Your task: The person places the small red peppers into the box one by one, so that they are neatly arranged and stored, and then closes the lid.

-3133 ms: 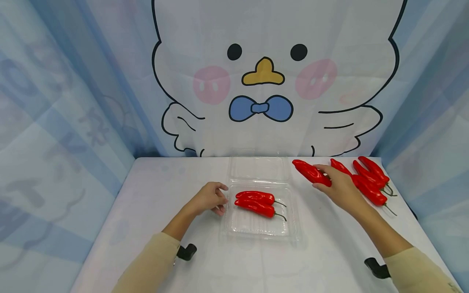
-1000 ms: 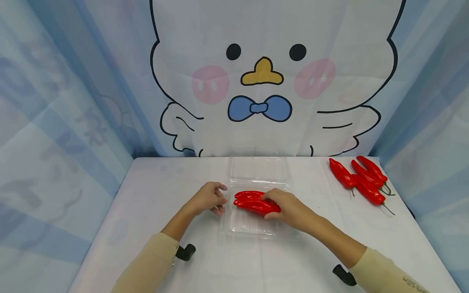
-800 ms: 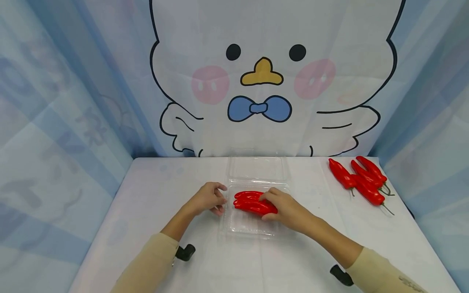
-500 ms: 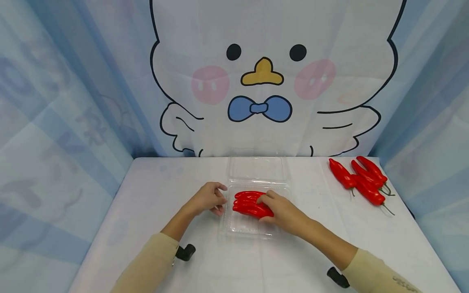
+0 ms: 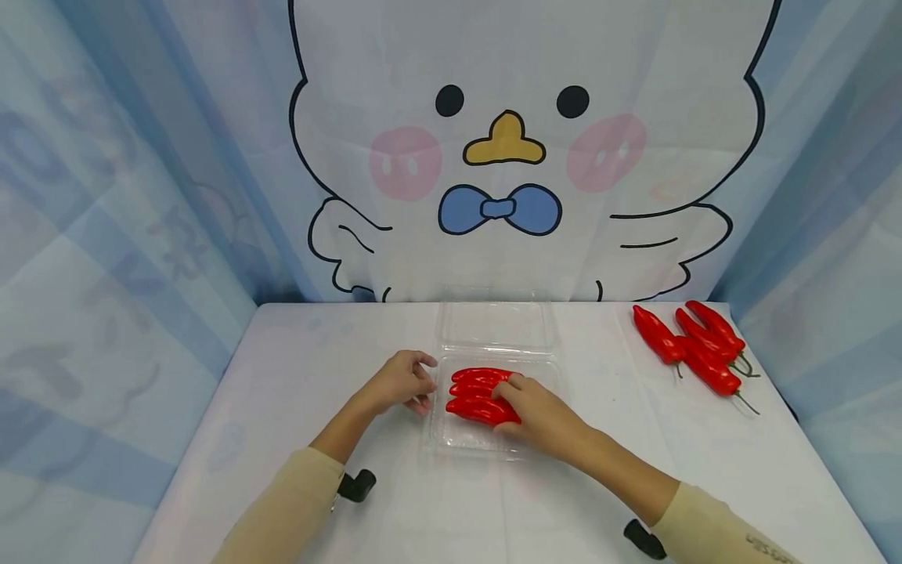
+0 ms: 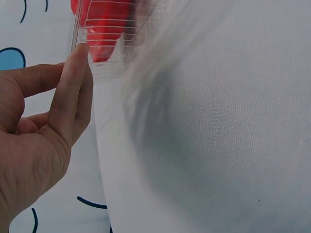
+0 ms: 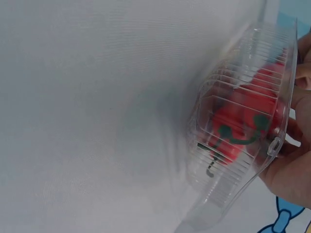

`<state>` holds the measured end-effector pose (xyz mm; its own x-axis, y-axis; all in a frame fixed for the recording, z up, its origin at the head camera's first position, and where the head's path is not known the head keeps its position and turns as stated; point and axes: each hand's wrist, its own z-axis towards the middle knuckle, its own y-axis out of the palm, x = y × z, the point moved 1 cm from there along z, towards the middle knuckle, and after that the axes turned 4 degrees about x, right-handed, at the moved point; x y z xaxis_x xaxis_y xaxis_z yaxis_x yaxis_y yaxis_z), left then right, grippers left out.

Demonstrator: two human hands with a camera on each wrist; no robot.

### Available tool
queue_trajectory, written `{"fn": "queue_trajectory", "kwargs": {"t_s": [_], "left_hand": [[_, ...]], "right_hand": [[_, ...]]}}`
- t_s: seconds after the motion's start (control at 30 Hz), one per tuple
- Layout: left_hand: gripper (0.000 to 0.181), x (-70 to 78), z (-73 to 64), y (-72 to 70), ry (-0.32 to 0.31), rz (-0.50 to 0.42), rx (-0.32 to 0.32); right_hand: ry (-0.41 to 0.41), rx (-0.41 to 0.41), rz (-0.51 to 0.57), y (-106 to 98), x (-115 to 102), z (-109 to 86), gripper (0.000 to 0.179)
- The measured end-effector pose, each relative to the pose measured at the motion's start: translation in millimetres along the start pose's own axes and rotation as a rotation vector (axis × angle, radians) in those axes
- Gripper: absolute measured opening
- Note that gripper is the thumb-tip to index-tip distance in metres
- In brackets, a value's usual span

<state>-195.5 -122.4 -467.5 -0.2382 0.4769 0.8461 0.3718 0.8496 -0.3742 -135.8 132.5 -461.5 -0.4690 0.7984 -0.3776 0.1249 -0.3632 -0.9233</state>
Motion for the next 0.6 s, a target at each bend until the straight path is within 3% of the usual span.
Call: {"fn": "queue_trajectory", "kwargs": {"t_s": [0.6], "left_hand": [[0.044,0.2,0.0,-0.2,0.006,0.007,0.001]], "right_hand": [[0.041,0.017,-0.065,6.6,-0.8,1.7,0.051]]}}
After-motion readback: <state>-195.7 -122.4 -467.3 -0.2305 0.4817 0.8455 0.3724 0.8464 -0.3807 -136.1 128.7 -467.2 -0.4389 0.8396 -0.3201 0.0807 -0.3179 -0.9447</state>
